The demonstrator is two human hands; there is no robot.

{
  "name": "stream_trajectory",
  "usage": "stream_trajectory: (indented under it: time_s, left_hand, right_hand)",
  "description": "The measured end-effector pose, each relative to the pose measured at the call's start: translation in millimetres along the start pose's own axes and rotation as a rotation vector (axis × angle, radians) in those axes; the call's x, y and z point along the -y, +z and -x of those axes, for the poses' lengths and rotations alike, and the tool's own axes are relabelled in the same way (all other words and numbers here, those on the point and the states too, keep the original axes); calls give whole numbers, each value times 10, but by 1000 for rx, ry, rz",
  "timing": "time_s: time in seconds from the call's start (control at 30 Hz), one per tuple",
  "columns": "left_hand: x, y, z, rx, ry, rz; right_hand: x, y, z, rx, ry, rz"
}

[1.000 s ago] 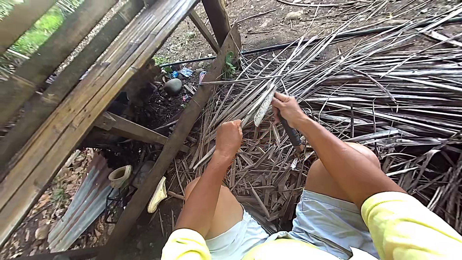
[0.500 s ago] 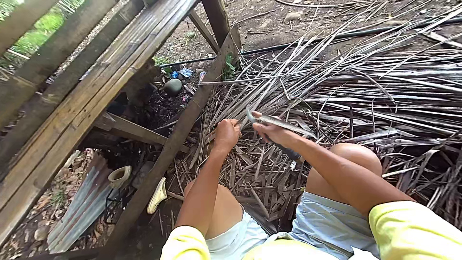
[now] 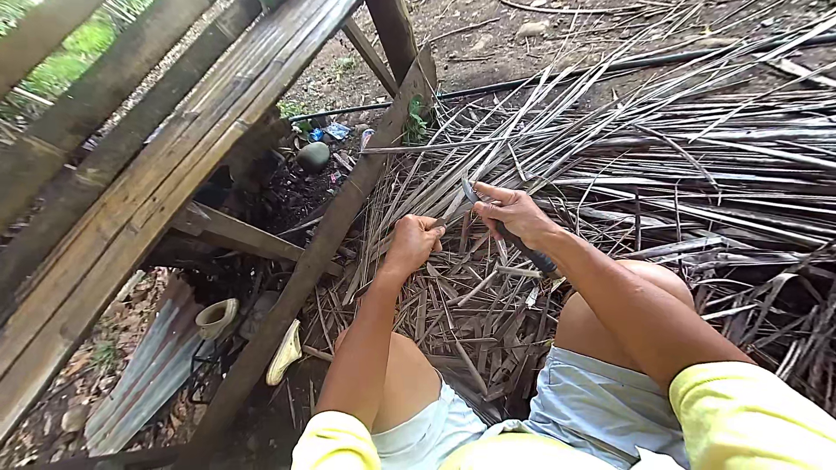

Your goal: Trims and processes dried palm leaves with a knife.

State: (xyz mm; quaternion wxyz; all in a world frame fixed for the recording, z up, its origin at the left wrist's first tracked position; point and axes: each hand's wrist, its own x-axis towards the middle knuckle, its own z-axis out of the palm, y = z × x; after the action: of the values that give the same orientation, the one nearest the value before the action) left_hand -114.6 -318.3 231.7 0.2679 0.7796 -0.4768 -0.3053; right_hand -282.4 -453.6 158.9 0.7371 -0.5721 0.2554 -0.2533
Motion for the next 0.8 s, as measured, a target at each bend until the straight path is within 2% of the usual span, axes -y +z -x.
stream_trajectory:
  time_s: [0.1,0.27,0.37,0.43,0.57,0.63,0.7,0.8]
  left_hand:
    - [8,-32,21,12,-17,-25]
    - [66,-173,128,81,-12,37]
    - [111,-218,149,42,-28,-26]
    - [131,-188,109,-29,-21,-165]
    - [37,26,28,-113,-35,-460]
    - [-38,146,35,-124,-26,-573]
    - [-103,218,50,-127,-12,-629]
    - [-142,284,79,-161,36,-700]
  right_hand:
    - [-8,-51,-37,-58,-13,47]
    - [97,-494,-209,-409,-45,-24]
    - [158,-704,-243,-610,-100,-92]
    - [223,-521,-121,-521,-69,-63]
    - [83,138,137,-51,66,49]
    - [-29,330,180,84,123,92]
    - [-100,393,157,115,132,103]
    - [-154,357,84,55,75,95]
